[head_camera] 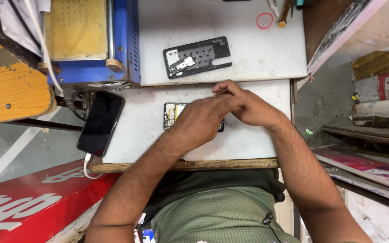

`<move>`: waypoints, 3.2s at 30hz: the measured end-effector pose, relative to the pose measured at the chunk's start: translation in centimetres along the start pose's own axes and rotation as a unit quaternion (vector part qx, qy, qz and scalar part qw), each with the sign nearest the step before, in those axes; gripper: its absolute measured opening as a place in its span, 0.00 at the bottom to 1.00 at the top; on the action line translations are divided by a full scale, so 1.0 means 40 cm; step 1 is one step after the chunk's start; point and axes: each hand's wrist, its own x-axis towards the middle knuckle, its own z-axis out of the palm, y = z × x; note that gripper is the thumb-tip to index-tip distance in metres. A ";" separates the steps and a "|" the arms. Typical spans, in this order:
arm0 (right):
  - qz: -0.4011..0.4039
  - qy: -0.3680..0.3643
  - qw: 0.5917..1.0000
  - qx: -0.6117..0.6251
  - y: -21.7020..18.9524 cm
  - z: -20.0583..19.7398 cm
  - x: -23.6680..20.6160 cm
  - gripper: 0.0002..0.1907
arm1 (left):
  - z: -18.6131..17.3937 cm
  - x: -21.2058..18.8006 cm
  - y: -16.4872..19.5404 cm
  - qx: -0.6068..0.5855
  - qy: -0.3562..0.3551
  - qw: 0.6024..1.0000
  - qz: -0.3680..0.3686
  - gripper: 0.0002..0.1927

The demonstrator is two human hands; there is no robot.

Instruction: The person disassembles a smartphone at a repair bench. They use a red-handled screwdriver to unscrew and pry open the phone, remove the back cover, detach the battery, and lift out small internal components, placing parts on the bench.

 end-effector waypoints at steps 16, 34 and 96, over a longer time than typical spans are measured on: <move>0.134 0.062 0.986 0.074 -0.003 0.001 -0.020 0.33 | 0.012 -0.005 -0.009 -0.001 -0.047 0.997 -0.068 0.22; 0.072 0.093 0.991 0.064 0.022 0.036 -0.013 0.22 | 0.070 -0.112 -0.093 -0.177 0.213 0.915 -0.294 0.21; 0.017 -0.064 0.966 -0.250 -0.112 0.020 0.065 0.13 | 0.037 -0.261 -0.083 -0.234 0.152 0.915 -0.293 0.30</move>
